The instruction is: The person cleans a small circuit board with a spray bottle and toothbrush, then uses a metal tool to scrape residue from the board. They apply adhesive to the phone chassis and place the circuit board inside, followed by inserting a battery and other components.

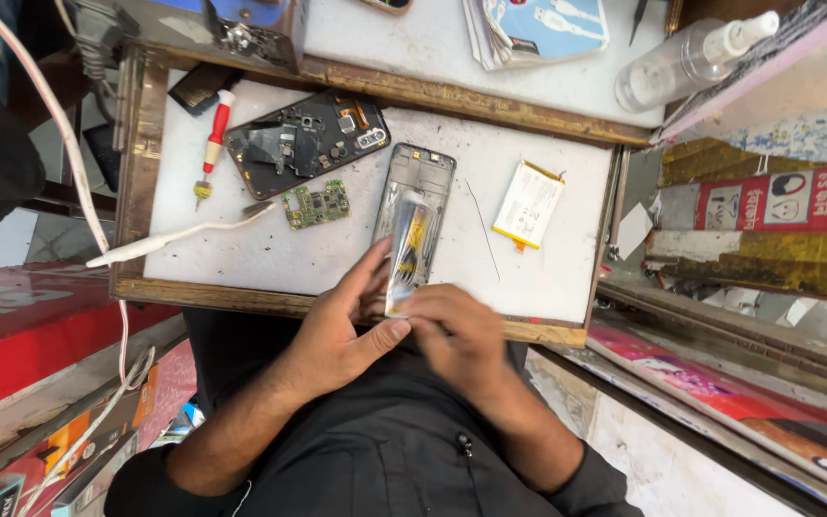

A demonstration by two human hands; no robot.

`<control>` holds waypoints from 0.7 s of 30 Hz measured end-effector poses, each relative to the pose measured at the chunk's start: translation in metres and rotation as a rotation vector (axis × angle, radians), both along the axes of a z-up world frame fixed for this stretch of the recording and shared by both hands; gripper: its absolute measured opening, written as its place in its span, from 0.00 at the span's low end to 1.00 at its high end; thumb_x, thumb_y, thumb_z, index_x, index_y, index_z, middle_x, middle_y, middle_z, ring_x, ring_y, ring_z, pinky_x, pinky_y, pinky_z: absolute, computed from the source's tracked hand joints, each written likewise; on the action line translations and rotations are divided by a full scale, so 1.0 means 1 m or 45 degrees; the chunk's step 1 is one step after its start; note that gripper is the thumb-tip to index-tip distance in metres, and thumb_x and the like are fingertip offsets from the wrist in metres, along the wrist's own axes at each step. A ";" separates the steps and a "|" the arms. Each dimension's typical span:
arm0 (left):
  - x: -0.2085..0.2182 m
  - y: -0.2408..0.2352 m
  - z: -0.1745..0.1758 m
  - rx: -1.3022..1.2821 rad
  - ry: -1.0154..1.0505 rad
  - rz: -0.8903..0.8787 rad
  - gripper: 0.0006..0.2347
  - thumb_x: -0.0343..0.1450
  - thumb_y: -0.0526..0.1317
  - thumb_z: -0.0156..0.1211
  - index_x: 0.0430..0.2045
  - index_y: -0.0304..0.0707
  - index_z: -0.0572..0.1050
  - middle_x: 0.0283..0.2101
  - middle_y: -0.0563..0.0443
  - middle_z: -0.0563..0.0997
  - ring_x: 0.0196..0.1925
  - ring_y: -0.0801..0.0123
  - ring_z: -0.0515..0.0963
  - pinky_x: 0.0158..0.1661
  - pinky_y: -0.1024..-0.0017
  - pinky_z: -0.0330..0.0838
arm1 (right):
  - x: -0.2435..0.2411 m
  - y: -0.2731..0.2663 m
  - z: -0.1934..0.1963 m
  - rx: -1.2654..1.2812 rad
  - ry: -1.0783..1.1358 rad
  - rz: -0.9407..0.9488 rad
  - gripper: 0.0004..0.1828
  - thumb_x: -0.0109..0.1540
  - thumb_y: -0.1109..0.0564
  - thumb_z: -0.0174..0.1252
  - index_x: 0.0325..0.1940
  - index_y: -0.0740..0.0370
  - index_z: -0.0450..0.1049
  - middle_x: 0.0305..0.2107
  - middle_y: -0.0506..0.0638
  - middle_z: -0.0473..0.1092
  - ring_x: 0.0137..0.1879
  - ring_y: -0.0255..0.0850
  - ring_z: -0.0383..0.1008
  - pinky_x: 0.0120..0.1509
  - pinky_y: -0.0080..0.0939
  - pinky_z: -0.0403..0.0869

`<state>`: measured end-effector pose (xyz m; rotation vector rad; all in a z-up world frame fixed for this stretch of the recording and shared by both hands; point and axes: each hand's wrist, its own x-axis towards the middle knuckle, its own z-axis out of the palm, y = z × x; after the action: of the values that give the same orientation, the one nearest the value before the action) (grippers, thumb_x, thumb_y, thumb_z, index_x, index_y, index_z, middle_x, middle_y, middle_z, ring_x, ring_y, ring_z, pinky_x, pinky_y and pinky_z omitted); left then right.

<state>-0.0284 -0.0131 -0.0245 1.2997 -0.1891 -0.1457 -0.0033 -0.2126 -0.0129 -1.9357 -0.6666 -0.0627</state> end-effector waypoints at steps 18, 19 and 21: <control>-0.013 0.013 0.006 0.629 -0.131 0.379 0.08 0.74 0.34 0.62 0.41 0.30 0.72 0.47 0.45 0.86 0.45 0.68 0.87 0.46 0.73 0.81 | -0.005 -0.049 -0.047 0.221 0.716 -0.238 0.10 0.67 0.61 0.63 0.49 0.70 0.80 0.31 0.53 0.81 0.35 0.33 0.81 0.36 0.28 0.77; -0.012 0.012 0.008 0.677 -0.205 0.372 0.09 0.73 0.34 0.65 0.42 0.30 0.72 0.48 0.44 0.86 0.50 0.65 0.87 0.48 0.72 0.81 | -0.004 -0.051 -0.047 0.224 0.733 -0.242 0.10 0.66 0.61 0.63 0.49 0.70 0.79 0.33 0.54 0.81 0.36 0.33 0.81 0.38 0.29 0.78; -0.005 0.014 0.011 0.708 -0.284 0.265 0.11 0.72 0.33 0.65 0.47 0.31 0.75 0.49 0.41 0.85 0.51 0.59 0.86 0.50 0.69 0.80 | 0.001 -0.056 -0.047 0.229 0.755 -0.254 0.11 0.65 0.63 0.64 0.50 0.70 0.79 0.36 0.54 0.80 0.37 0.34 0.81 0.43 0.30 0.80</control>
<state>-0.0331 0.0013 -0.0133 1.8819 -0.2094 0.1371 -0.0026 -0.2686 -0.0595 -1.7180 -0.0695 0.3068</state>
